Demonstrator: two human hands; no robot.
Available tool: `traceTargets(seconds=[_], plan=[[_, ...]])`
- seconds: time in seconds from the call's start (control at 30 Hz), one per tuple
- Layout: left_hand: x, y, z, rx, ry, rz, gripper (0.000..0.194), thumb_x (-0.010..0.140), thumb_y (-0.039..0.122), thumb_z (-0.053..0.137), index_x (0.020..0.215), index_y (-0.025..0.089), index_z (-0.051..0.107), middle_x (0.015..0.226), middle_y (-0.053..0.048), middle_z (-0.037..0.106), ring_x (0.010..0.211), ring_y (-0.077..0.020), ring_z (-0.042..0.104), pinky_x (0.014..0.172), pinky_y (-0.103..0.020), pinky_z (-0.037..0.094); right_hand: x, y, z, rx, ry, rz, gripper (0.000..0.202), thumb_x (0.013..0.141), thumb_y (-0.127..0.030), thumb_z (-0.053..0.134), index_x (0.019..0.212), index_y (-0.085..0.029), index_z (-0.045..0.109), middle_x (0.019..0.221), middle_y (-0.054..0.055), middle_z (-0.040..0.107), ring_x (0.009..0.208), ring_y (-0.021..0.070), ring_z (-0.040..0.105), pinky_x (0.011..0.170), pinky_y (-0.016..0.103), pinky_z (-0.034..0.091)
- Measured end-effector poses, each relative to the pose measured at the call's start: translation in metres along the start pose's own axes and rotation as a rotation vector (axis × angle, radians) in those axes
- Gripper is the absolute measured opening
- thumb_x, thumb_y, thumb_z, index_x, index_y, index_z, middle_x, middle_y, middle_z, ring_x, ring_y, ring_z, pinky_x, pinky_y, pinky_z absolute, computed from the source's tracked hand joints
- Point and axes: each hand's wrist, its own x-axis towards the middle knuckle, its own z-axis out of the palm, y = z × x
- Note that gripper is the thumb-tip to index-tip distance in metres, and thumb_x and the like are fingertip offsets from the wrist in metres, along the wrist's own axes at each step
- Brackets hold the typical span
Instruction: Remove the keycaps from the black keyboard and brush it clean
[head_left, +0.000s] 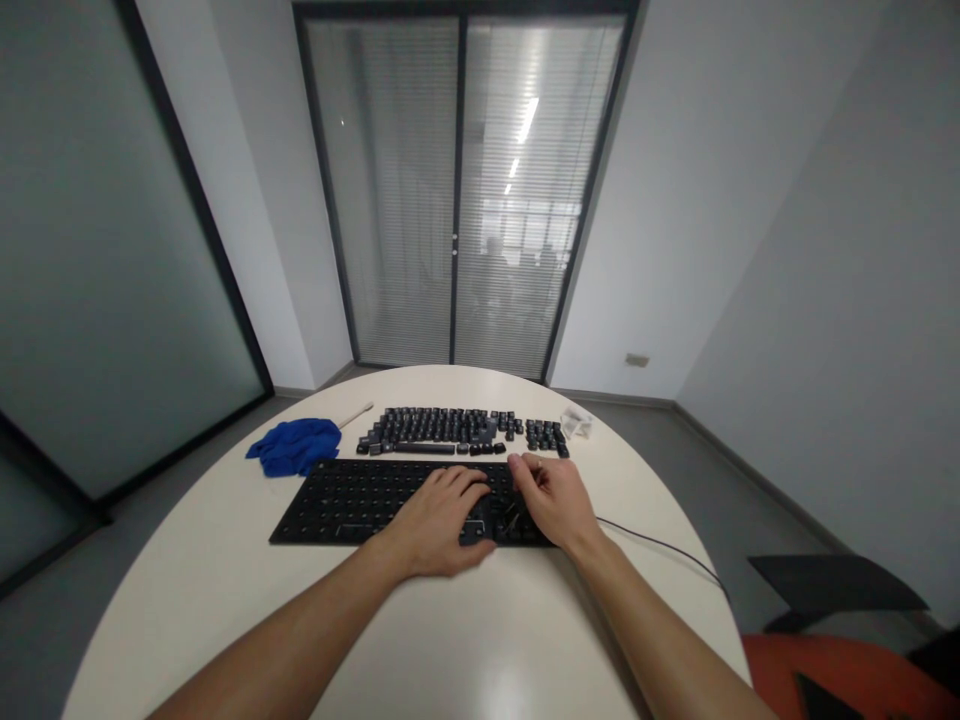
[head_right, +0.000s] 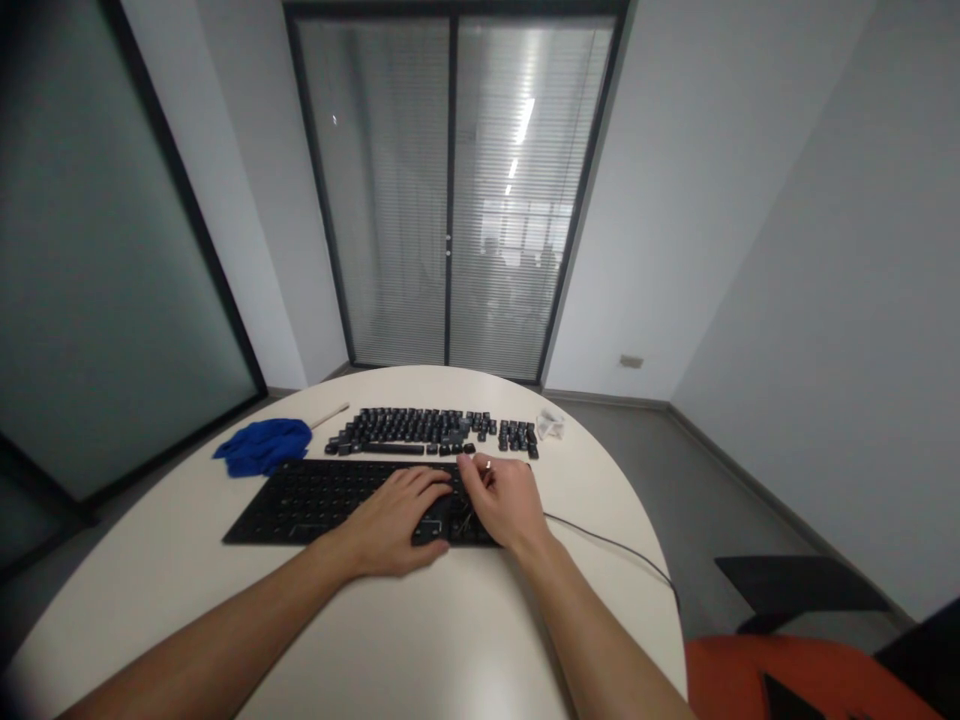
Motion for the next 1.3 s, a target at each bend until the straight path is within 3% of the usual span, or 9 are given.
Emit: traceTargets(seconds=[0.23,0.47,1.3], plan=[[0.0,0.0,-0.001,-0.021,0.002,0.007,0.059,0.077,0.045,0.067,0.128,0.022,0.051,0.134,-0.009,0.054,0.125,-0.0298,0.045,0.109,-0.047,0.034,-0.003,-0.005,0.002,-0.032,0.014,-0.095,0.058,0.1,-0.047,0.036,0.055,-0.018,0.059,0.049,0.0,0.055,0.05,0.0123,0.052,0.056,0.025,0.032],[0.0,0.0,0.0,-0.016,0.006,0.007,0.057,0.076,0.044,0.067,0.126,0.021,0.052,0.135,-0.009,0.053,0.126,-0.0294,0.045,0.11,-0.046,0.033,-0.005,-0.007,0.007,-0.008,0.056,-0.084,0.062,0.101,-0.047,0.032,0.055,-0.019,0.062,0.053,0.003,0.062,0.054,0.0134,0.058,0.059,0.025,0.035],[0.001,0.001,0.0,-0.032,-0.001,0.008,0.055,0.076,0.044,0.069,0.124,0.021,0.053,0.134,-0.01,0.054,0.125,-0.0298,0.045,0.109,-0.047,0.033,-0.01,-0.007,0.024,-0.033,0.163,-0.06,0.065,0.102,-0.049,0.024,0.053,-0.02,0.054,0.053,0.004,0.059,0.053,0.0146,0.056,0.057,0.026,0.034]])
